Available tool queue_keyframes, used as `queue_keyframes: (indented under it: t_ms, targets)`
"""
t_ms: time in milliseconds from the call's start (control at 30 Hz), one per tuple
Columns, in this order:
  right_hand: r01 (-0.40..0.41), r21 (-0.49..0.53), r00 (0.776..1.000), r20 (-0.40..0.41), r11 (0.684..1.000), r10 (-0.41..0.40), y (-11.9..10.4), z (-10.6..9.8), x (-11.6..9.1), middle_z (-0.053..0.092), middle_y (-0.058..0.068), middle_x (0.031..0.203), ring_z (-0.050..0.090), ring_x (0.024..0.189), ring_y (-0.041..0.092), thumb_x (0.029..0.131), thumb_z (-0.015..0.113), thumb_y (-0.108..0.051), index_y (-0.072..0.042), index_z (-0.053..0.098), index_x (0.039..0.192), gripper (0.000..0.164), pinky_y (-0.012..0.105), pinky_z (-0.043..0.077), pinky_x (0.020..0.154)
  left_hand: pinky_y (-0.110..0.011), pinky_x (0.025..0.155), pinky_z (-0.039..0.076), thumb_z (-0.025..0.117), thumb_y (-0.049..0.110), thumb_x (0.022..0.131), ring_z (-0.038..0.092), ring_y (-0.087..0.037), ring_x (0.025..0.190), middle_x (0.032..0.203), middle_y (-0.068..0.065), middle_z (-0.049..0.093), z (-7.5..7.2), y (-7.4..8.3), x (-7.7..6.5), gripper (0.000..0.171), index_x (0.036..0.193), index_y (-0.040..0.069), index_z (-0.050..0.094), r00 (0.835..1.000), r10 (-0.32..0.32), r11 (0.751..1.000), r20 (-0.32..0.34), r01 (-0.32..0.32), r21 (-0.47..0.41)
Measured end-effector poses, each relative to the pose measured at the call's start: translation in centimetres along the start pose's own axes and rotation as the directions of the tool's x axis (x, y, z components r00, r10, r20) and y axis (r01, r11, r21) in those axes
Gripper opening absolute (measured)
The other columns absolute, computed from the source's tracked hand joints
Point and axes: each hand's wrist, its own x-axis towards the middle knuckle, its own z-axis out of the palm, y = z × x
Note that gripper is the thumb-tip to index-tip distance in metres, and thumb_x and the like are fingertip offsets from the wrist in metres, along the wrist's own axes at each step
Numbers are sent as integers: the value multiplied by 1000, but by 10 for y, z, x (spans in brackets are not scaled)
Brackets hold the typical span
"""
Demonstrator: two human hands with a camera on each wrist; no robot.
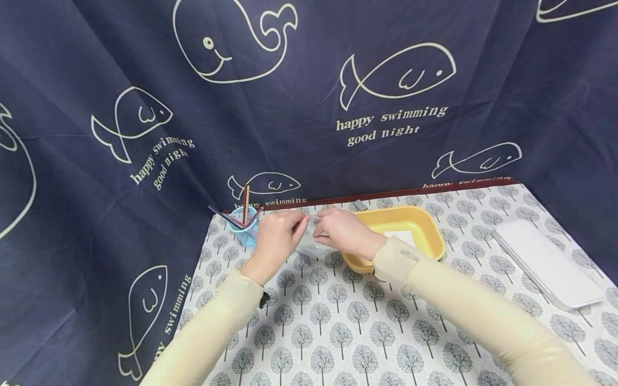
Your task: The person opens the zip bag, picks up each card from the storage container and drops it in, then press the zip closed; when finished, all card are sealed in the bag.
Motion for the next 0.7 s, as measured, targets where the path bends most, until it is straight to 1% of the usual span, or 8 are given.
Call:
queue_keyframes:
  t_ms: [233, 433, 533, 700]
  targets:
    - [23, -24, 999, -39, 999, -24, -2, 0, -2, 75, 6, 116, 67, 114, 26, 89, 85, -22, -20, 84, 93, 4, 44, 51, 103, -31, 50, 46, 74, 14, 96, 59, -14, 50, 65, -1, 69, 0, 0, -1, 16, 81, 10, 75, 1000, -4, 1000, 6, 4, 0]
    - [35, -16, 998, -60, 999, -36, -2, 1, -3, 76, 3, 113, 66, 117, 25, 90, 84, -24, -19, 84, 95, 7, 43, 51, 103, -32, 51, 48, 75, 12, 95, 62, -16, 51, 68, -2, 72, 1, 0, -1, 15, 81, 10, 75, 1000, -2, 1000, -2, 2, 0]
    - [33, -3, 997, -68, 999, -33, -2, 1, -4, 76, 3, 113, 66, 118, 26, 90, 84, -25, -18, 83, 95, 8, 44, 51, 103, -32, 50, 46, 74, 13, 96, 59, -15, 50, 66, -1, 70, 1, 0, -2, 17, 79, 10, 74, 1000, -5, 1000, -3, 5, 1]
    - [21, 3, 998, -63, 1000, -21, -1, -1, -5, 75, 2, 110, 68, 109, 23, 90, 84, -23, -17, 83, 97, 9, 41, 54, 98, -31, 50, 44, 74, 14, 96, 55, -13, 48, 60, 1, 65, 0, 0, -2, 21, 75, 10, 71, 1000, -8, 1000, 0, 8, 3]
